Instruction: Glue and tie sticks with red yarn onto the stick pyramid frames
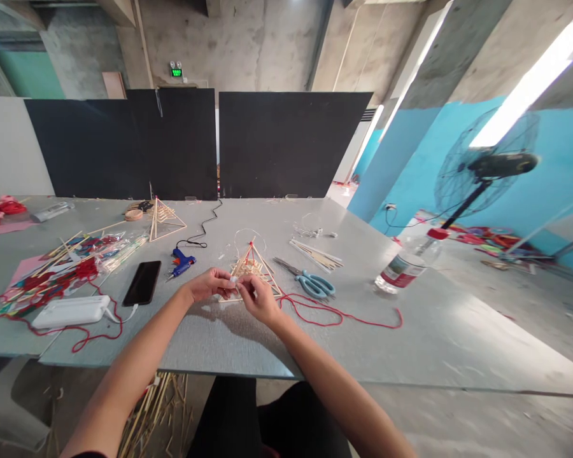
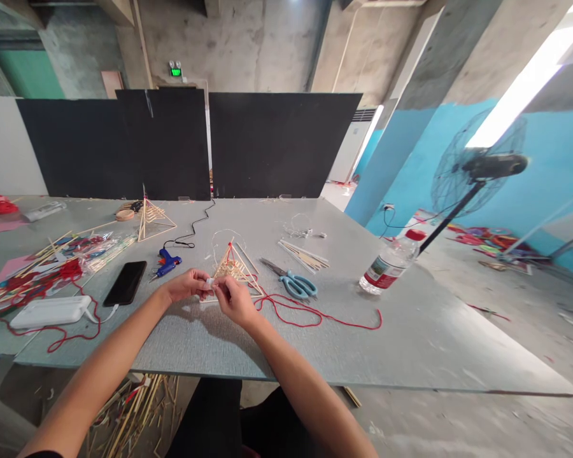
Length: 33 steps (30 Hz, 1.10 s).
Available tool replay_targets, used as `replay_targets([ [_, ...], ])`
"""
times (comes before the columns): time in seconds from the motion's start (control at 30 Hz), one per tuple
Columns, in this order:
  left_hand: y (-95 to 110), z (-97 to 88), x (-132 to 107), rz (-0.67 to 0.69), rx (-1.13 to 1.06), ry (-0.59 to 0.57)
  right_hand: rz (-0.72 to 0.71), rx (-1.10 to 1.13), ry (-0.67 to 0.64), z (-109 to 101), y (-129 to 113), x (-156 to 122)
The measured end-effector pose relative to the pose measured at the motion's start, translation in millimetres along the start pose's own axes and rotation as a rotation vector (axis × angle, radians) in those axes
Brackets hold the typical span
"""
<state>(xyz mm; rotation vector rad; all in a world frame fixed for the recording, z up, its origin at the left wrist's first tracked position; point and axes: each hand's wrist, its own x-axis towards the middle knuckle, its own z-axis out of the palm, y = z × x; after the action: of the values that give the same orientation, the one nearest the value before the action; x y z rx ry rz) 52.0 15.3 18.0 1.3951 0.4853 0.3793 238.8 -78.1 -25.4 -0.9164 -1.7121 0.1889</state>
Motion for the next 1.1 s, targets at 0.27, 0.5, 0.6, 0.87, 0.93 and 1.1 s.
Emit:
replay_targets([
  [0.27, -1, 4.1, 1, 0.003, 0.053, -0.071, 0.002, -0.011, -0.168, -14, -10, 3],
  [0.5, 2, 10.5, -1, 0.052, 0.123, -0.002, -0.099, -0.110, -0.003, -12, -12, 3],
  [0.6, 2, 13.2, 1, 0.135, 0.230, 0.197, -0.157, -0.180, 0.154, -22, -19, 10],
  [0.87, -5, 18.1, 10, 0.512, 0.646, 0.719, -0.121, -0.416, 0.842, -142, -38, 63],
  [0.93, -10, 19.7, 13, 0.549, 0.696, 0.730, -0.159, -0.442, 0.953, -184, -40, 68],
  [1.1, -24, 24.0, 22, 0.492, 0.731, 0.642, -0.155, -0.428, 1.024, -256, -25, 51],
])
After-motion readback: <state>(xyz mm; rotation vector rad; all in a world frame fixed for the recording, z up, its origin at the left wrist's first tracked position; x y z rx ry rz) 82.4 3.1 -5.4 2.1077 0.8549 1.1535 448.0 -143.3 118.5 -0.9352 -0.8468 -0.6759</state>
